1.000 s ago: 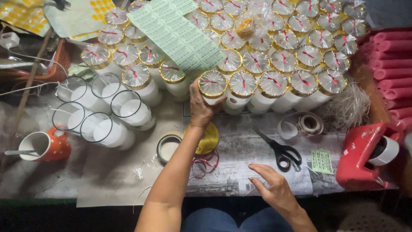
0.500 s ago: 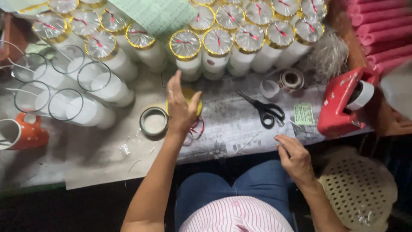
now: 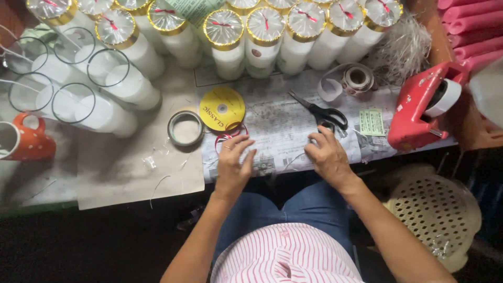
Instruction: A person is decorating glass candle jars by applying labels and tape at a labeling station.
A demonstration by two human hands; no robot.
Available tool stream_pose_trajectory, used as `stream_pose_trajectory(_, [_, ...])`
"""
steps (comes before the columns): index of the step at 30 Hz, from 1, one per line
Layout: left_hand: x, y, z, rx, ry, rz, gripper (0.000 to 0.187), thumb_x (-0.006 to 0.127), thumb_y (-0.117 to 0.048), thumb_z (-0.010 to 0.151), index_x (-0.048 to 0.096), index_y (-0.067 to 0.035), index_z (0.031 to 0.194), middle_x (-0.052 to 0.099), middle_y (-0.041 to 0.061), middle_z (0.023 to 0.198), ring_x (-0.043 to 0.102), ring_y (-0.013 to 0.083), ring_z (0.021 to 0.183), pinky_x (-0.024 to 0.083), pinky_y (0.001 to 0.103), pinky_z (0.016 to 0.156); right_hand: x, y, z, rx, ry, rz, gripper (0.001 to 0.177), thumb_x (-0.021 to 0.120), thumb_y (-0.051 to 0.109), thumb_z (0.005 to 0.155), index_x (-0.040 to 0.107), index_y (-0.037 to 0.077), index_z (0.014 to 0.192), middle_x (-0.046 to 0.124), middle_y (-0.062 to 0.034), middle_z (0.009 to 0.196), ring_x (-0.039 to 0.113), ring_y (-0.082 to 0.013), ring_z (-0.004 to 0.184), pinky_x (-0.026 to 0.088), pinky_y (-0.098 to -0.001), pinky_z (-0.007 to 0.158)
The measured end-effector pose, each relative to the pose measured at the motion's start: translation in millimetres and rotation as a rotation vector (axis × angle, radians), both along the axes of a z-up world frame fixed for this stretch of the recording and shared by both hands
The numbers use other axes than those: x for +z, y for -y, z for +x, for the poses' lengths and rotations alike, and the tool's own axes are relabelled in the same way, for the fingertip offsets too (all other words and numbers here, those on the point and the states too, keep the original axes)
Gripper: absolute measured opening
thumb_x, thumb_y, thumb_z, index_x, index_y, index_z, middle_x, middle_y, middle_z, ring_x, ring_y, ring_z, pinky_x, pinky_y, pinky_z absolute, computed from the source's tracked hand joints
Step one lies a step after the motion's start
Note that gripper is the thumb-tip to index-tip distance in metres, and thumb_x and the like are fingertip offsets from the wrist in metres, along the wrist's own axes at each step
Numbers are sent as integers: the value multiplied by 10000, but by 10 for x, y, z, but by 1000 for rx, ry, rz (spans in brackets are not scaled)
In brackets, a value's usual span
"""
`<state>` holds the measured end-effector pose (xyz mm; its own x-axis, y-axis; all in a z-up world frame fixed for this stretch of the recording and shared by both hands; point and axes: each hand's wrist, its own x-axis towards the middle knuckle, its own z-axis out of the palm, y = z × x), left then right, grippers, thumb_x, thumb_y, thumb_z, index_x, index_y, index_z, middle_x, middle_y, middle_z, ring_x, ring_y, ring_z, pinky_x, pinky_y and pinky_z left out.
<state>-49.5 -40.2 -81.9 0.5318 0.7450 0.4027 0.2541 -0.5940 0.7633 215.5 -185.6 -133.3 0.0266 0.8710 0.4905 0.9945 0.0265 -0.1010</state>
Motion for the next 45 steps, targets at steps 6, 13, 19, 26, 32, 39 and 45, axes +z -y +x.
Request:
stream_pose_trajectory(6, [324, -212, -507, 173, -21, -51, 208, 732, -74, 916, 745, -80, 1123, 693, 126, 1157, 671, 304, 1089, 558, 374, 884, 256, 76, 31, -30, -497, -86, 82, 748, 106, 887, 680, 149, 903, 682, -15, 1036, 624, -287, 1188, 473, -418, 1083])
stream_pose_trajectory(13, [97, -225, -599, 238, -36, -41, 195, 744, -63, 898, 755, -83, 1092, 700, 118, 1096, 702, 287, 1026, 594, 332, 766, 354, -34, -391, 64, -308, -13, 189, 728, 23, 857, 687, 27, 1041, 666, -192, 1082, 630, -403, 1178, 437, -500, 1138])
stream_pose_trajectory(19, [121, -245, -623, 264, -32, 5, 203, 750, -78, 899, 764, -92, 1101, 712, 93, 1092, 703, 275, 1044, 579, 361, 862, -100, -553, -679, 95, -173, 67, 126, 753, 240, 920, 715, 141, 988, 653, -71, 1083, 626, -374, 1223, 516, -462, 1038])
stream_pose_trajectory(26, [3, -391, -1091, 357, -86, 31, 188, 734, -35, 909, 751, -43, 1096, 714, 145, 1085, 687, 333, 1070, 548, 425, 921, 28, -488, -289, -13, -148, 96, 132, 758, 141, 932, 658, 110, 851, 649, -64, 1017, 645, -346, 1193, 534, -413, 1030])
stream_pose_trajectory(32, [-17, -425, -1054, 396, -109, 37, 194, 738, -42, 897, 755, -72, 1088, 708, 118, 1097, 704, 305, 1012, 577, 377, 820, 124, -359, -781, 252, -117, 71, 137, 723, 233, 889, 692, 122, 963, 668, -100, 1117, 614, -415, 1247, 500, -515, 1055])
stream_pose_trajectory(39, [136, -636, -1174, 554, -47, -2, 241, 736, -60, 891, 734, -91, 1130, 712, 117, 1075, 717, 297, 945, 589, 345, 693, -112, -423, -283, 134, -160, 60, 77, 620, 45, 930, 585, 83, 873, 606, -129, 1011, 621, -396, 1143, 480, -477, 1086])
stream_pose_trajectory(45, [286, -1032, -1321, 945, 204, -33, 439, 755, -157, 854, 572, -123, 1251, 616, 109, 1200, 633, 289, 1061, 547, 389, 789, 245, -294, 484, -218, 324, 92, 81, 689, -14, 949, 661, 57, 977, 644, -127, 1079, 604, -318, 1150, 463, -420, 1106])
